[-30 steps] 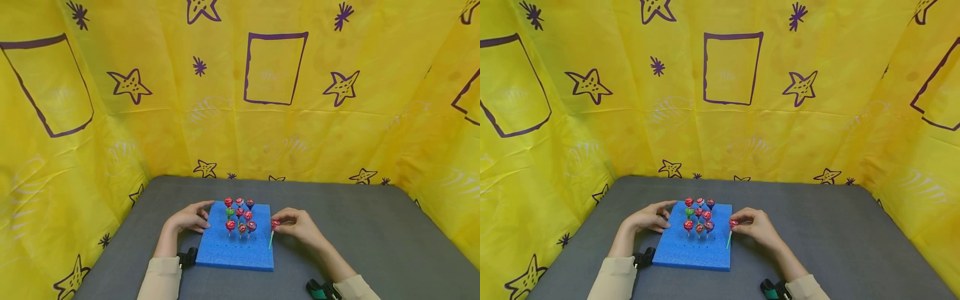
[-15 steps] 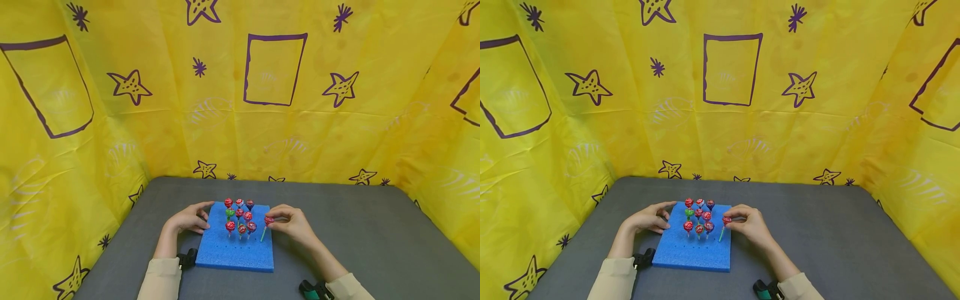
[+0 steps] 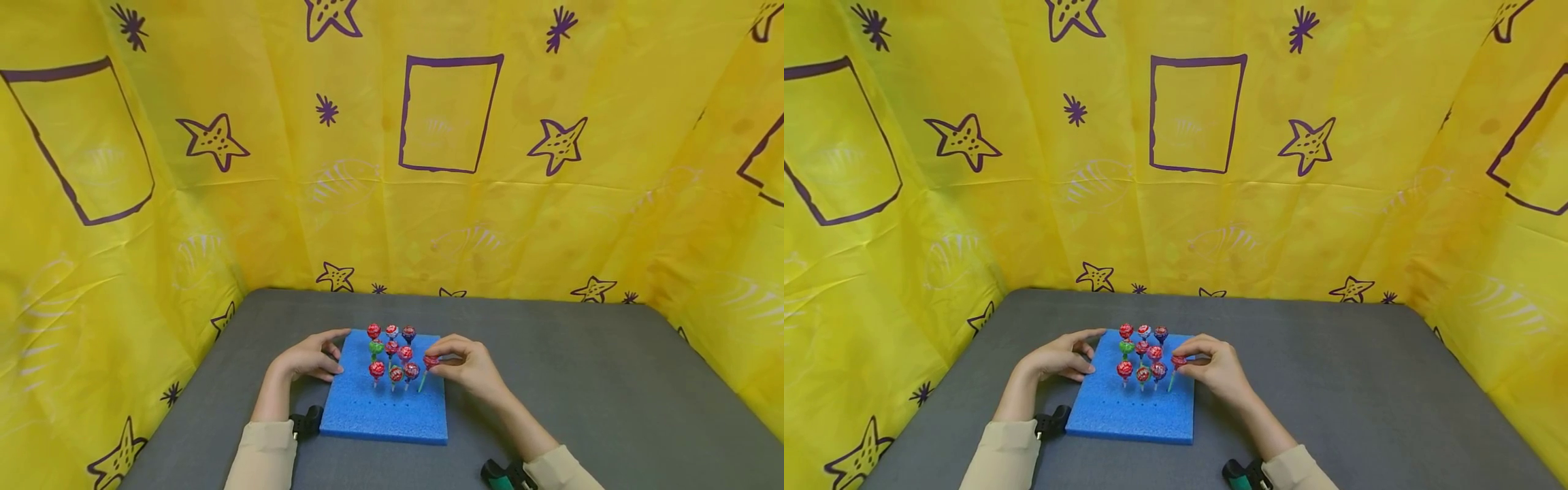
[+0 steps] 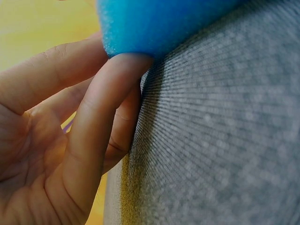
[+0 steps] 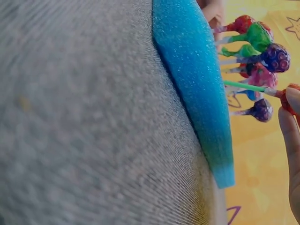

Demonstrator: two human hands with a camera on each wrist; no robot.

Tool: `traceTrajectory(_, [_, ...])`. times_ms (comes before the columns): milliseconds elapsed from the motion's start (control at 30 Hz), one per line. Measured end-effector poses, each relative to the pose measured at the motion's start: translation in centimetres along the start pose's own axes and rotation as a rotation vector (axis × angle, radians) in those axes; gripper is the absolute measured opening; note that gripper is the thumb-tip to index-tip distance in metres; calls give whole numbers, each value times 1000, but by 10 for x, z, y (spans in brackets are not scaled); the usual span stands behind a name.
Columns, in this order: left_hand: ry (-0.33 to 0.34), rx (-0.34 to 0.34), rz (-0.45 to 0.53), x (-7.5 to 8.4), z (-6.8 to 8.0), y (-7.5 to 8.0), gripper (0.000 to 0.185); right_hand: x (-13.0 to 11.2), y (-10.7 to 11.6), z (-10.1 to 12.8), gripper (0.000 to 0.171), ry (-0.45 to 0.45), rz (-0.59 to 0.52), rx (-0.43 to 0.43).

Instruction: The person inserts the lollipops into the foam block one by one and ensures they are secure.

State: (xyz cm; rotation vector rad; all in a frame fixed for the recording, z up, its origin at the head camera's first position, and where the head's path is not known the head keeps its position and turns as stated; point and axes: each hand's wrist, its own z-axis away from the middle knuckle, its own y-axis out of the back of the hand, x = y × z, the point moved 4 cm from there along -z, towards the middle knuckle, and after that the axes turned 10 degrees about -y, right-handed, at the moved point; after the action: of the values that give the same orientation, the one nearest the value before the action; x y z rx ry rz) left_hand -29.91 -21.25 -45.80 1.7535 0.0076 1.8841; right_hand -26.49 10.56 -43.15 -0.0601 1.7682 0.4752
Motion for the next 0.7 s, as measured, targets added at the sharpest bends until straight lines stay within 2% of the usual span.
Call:
traceTrajectory(400, [-3,-3,3,1,0,0,80,1,-3,-1,23,4,-3,1])
traceTrajectory(700, [-3,-7,0,0,0,0,80,0,-8,-2,22,29,-10,-39])
